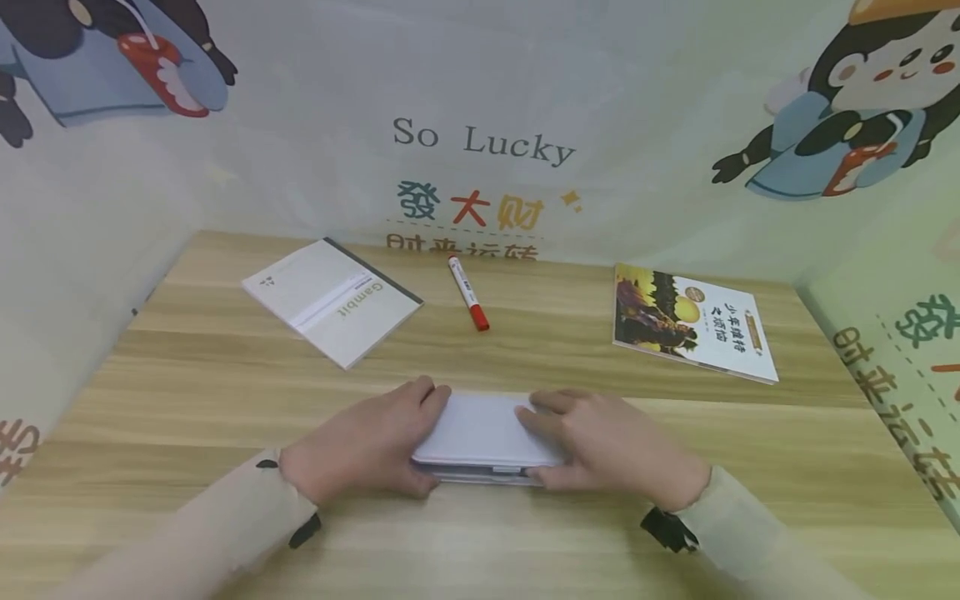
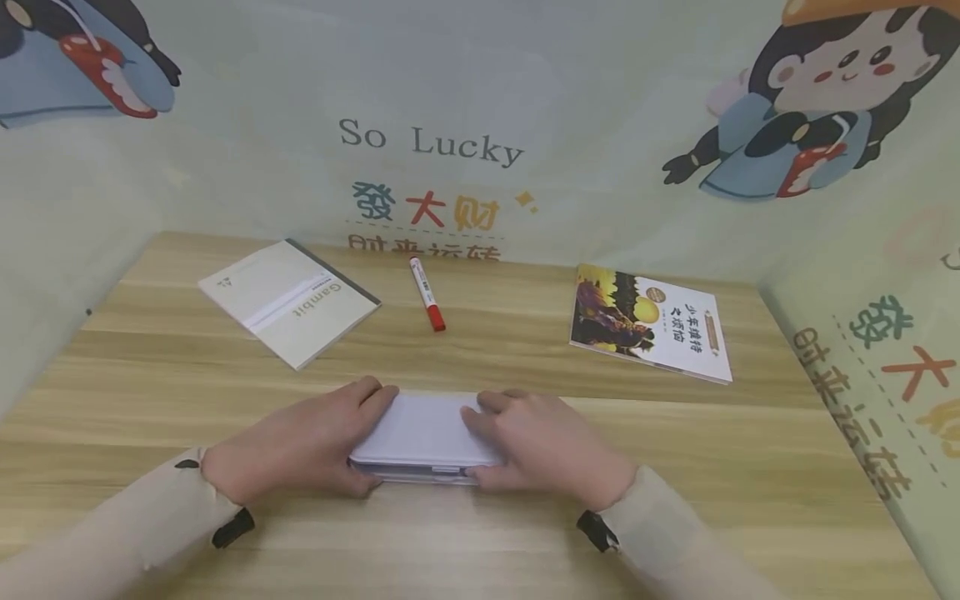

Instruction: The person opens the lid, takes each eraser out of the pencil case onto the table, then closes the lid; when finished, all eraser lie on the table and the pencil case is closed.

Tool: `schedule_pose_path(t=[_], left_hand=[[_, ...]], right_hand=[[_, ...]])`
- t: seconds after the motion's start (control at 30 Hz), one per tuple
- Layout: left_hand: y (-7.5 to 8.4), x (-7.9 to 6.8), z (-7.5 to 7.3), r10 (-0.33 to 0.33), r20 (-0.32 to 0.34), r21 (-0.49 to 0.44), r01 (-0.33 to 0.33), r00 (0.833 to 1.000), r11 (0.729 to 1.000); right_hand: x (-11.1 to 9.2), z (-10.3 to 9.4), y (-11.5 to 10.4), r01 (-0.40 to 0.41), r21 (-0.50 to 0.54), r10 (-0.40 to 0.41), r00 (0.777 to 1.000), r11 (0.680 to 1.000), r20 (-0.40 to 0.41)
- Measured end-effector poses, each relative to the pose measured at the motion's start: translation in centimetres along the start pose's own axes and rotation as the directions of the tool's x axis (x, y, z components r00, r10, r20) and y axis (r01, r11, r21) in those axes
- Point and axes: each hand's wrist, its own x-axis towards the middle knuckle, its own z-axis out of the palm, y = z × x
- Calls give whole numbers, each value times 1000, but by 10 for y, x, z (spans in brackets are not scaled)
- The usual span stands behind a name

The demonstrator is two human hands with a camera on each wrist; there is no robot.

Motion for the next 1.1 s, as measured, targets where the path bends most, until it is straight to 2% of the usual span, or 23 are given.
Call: schedule_pose_path(t=[0.23, 0.47, 0.63, 0.77, 0.93, 1.1], left_hand=[[-3, 1, -4, -57, 53, -97, 62, 997, 993], [-14, -4, -1, -108, 83, -230, 124, 991, 965], [-20, -8, -4, -106, 86, -284, 126, 991, 950], [-24, -12, -8, -117, 91, -291, 138, 989, 947], [-29, -16, -7, -132, 91, -295, 153, 987, 943], [-30, -16, -5, -129, 79, -314, 148, 988, 938]], right_hand=[[-3, -3, 7, -40, 55, 38, 999, 998, 35], [-17, -4, 12, -61, 73, 57, 997, 995, 49], [-31, -11, 17, -105, 77, 102, 994, 991, 48], [-39, -16, 23, -98, 133, 95, 995, 986, 32], [-43, -17, 33, -114, 288, 119, 993, 951, 3], [-43, -17, 41, -175, 414, 204, 979, 893, -27]])
